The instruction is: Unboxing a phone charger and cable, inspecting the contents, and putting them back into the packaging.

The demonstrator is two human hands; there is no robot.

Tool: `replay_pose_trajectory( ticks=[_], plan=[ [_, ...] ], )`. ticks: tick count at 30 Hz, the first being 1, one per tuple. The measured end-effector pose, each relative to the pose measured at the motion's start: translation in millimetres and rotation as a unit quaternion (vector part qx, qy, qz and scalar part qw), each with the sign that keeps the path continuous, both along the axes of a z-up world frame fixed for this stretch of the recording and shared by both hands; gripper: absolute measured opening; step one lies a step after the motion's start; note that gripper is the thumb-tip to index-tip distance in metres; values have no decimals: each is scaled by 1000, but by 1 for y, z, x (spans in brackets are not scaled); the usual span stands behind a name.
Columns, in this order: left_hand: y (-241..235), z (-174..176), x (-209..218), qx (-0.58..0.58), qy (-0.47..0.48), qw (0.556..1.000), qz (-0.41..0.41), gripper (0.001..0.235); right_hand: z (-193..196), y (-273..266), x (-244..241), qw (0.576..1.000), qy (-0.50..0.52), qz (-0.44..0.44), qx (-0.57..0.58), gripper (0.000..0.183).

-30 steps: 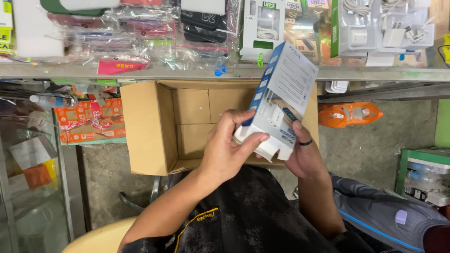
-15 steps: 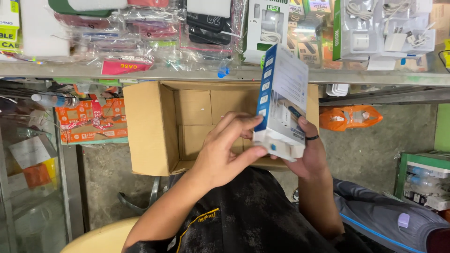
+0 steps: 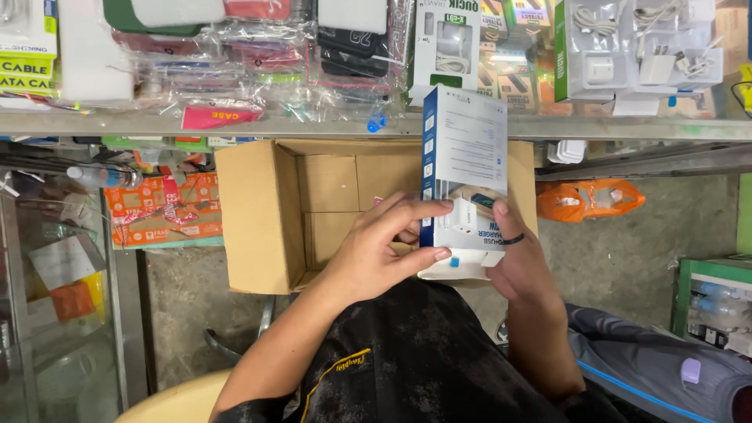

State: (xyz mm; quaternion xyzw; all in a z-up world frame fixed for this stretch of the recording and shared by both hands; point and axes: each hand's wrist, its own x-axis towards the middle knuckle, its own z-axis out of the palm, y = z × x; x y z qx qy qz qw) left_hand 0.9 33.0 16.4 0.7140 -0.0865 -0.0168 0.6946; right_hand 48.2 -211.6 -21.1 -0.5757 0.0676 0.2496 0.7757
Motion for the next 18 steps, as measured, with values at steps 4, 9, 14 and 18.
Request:
replay_pose_trajectory(
  ticks=[4,9,14,18],
  plan=[
    [-5,-7,-6,-40,-32,999,17,48,31,14,-9,987,-148,-7,63,80],
    [-14,-13,-17,-166,-28,985,40,43,33,-15,-14,947,-273,152,68,80],
    [-14,-5,-21,-80,-31,995,43,48,-5,-42,-17,969,-222,106,9,65],
    [-9,-6,-23,-23,-85,995,48,53,-8,-36,-16,960,-271,75,2,52]
  ],
)
